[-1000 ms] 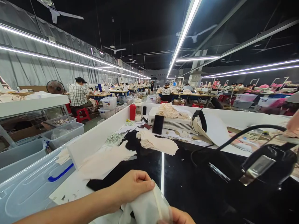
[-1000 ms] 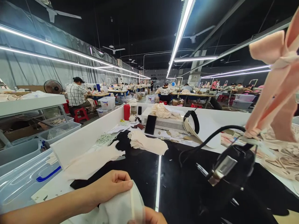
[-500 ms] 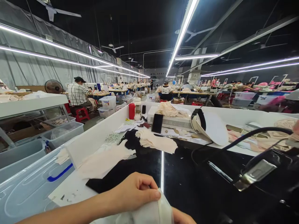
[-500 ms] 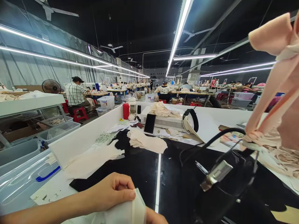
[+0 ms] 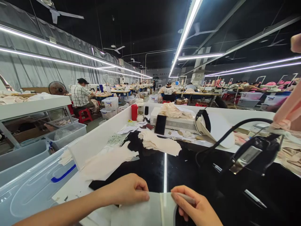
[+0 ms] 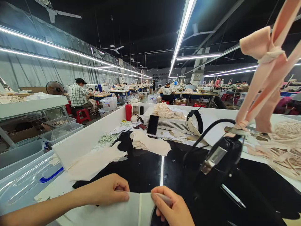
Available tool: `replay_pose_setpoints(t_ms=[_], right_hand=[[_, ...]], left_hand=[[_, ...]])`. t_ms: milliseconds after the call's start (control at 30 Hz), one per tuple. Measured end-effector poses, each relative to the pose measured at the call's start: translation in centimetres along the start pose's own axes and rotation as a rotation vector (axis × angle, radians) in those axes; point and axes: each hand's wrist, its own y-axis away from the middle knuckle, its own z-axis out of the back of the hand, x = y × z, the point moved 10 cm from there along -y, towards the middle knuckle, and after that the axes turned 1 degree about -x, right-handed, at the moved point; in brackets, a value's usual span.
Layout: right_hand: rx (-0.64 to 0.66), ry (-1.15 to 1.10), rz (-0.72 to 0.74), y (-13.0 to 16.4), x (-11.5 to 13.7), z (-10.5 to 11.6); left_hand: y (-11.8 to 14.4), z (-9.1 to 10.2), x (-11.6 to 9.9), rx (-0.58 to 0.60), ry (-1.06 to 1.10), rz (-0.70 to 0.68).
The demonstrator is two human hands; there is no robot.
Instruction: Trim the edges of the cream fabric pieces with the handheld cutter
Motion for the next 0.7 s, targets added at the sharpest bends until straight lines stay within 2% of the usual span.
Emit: replay_pose_setpoints(t_ms=[133,233,333,400,500,567,633,700], right_hand=[[-0.022,0.326,0.130,-2.1,1.7,0.3],[-0.015,0.582,0.342,-2.8,3.7,-0.3],[-0.071,0.834,0.592,-2.8,5.3,-0.7],[-0.112,0.931,0.683,-3.1,5.3,-0.4],[-0.179,1.021,0.754,-3.6,5.0,0.8],[-0.235,1.080,0.809,-3.4,5.2,1.4],[-0.294,1.157,0.920,-2.0,6.0,1.3],[-0.331,1.219,1.080,0.3,7.1,0.1]], left_hand=[[-1.5,1.8,0.7,-0.220,-0.222,-0.031],[-1.8,1.3,-0.6,-0.304,-0.348,-0.121],[-0.9,-1.5,-4.1,-0.312,-0.508,-0.446],[-0.1,-3.7,-5.4,-0.298,-0.585,-0.619],[-0.3,-6.0,-4.8,-0.248,-0.629,-0.650],[-0.6,-6.6,-4.2,-0.235,-0.633,-0.647],[-0.7,-6.7,-3.8,-0.235,-0.617,-0.651],[-0.7,-6.6,-3.8,-0.226,-0.603,-0.652]])
